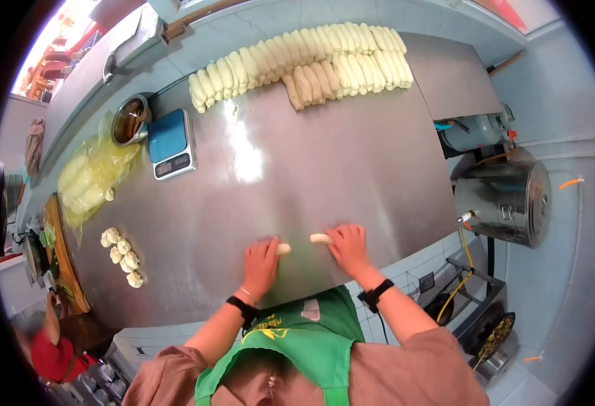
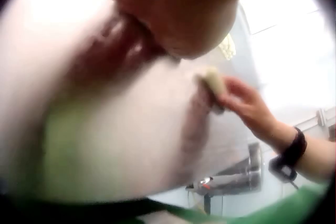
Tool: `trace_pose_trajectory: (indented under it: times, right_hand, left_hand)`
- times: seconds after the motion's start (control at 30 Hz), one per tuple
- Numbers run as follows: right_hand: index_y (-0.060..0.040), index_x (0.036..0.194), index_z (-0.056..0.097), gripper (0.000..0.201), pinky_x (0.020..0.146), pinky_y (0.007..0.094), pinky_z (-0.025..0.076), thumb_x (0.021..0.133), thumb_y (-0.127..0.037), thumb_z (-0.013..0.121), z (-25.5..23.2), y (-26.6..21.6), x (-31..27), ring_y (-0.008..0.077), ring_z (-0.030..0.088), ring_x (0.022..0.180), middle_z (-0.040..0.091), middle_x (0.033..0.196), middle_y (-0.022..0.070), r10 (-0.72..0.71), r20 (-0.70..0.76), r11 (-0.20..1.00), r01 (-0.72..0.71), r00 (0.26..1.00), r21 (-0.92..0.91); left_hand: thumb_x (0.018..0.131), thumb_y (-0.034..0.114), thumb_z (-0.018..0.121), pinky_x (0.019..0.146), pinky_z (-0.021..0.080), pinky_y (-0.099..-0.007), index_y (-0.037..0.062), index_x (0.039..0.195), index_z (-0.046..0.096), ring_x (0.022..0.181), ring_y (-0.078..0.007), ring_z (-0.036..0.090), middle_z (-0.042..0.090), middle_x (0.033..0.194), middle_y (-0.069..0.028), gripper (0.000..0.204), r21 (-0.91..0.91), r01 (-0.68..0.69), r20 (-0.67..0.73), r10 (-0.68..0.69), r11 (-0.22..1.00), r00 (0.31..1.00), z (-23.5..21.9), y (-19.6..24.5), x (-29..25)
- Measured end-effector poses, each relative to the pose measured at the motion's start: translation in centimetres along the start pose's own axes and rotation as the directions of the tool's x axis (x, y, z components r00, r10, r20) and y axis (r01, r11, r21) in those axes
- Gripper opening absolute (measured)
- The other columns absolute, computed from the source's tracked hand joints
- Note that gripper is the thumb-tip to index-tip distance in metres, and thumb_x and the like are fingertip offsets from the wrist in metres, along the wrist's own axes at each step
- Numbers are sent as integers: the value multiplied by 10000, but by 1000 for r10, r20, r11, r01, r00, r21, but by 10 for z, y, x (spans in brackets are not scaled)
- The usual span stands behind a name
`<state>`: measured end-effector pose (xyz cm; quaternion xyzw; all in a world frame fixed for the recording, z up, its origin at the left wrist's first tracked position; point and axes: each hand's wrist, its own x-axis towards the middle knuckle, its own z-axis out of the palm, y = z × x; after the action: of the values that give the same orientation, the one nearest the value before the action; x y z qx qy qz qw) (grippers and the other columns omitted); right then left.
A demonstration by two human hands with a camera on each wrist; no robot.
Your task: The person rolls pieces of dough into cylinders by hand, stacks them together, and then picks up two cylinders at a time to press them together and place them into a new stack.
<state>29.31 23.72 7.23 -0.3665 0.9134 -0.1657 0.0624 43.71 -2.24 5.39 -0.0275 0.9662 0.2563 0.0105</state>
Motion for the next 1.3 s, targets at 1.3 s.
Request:
trace_pose_trajectory:
  times: [1.3]
  right_hand:
    - [-34, 1462, 579, 530, 917, 405, 532, 953, -151, 670, -18, 74, 134, 300, 640, 1028, 637, 1128, 167, 329, 95, 476, -252, 939, 843]
  left_hand:
    - [1029, 62, 576, 970, 545, -346, 55, 1610, 409, 1144, -200, 635, 621, 1334, -125, 605, -900, 425, 309, -544, 98, 780, 4, 107, 236]
